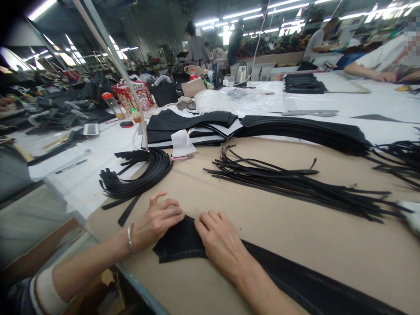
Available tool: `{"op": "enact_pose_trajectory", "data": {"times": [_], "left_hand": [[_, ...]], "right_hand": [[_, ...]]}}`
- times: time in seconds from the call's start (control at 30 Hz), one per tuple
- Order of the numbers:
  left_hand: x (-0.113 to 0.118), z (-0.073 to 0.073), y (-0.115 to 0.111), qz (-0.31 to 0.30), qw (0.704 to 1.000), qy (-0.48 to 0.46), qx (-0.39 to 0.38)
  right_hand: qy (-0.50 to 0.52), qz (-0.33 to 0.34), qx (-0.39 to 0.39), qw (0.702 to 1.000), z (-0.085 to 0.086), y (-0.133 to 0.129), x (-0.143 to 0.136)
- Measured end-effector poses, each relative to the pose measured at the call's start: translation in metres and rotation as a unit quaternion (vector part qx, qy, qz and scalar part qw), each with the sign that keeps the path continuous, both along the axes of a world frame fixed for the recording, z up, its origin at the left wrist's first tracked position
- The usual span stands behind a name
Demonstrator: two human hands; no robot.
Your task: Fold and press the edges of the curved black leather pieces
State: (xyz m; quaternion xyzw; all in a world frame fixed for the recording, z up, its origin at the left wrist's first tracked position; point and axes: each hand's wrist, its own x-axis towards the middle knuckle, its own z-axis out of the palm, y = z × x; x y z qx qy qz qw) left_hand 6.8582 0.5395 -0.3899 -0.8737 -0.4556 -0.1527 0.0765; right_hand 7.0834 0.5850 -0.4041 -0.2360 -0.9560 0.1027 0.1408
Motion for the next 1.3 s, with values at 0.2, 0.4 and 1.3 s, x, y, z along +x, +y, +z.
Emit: {"op": "enact_pose_trajectory", "data": {"times": [0.2,0.4,1.3], "left_hand": [[-0.008,0.006,-0.008,-0.022,0.998,0.066,0.009],[-0.015,0.010,-0.017,0.076,0.997,0.024,0.025],[0.046,-0.006,-0.019,0.065,0.990,-0.069,-0.107]], "right_hand": [[-0.015,0.004,0.017,1.000,0.000,-0.002,0.001],[-0.026,0.001,0.030,0.999,0.001,-0.002,0.000],[-0.016,0.004,0.073,0.997,0.000,0.002,0.000]]}}
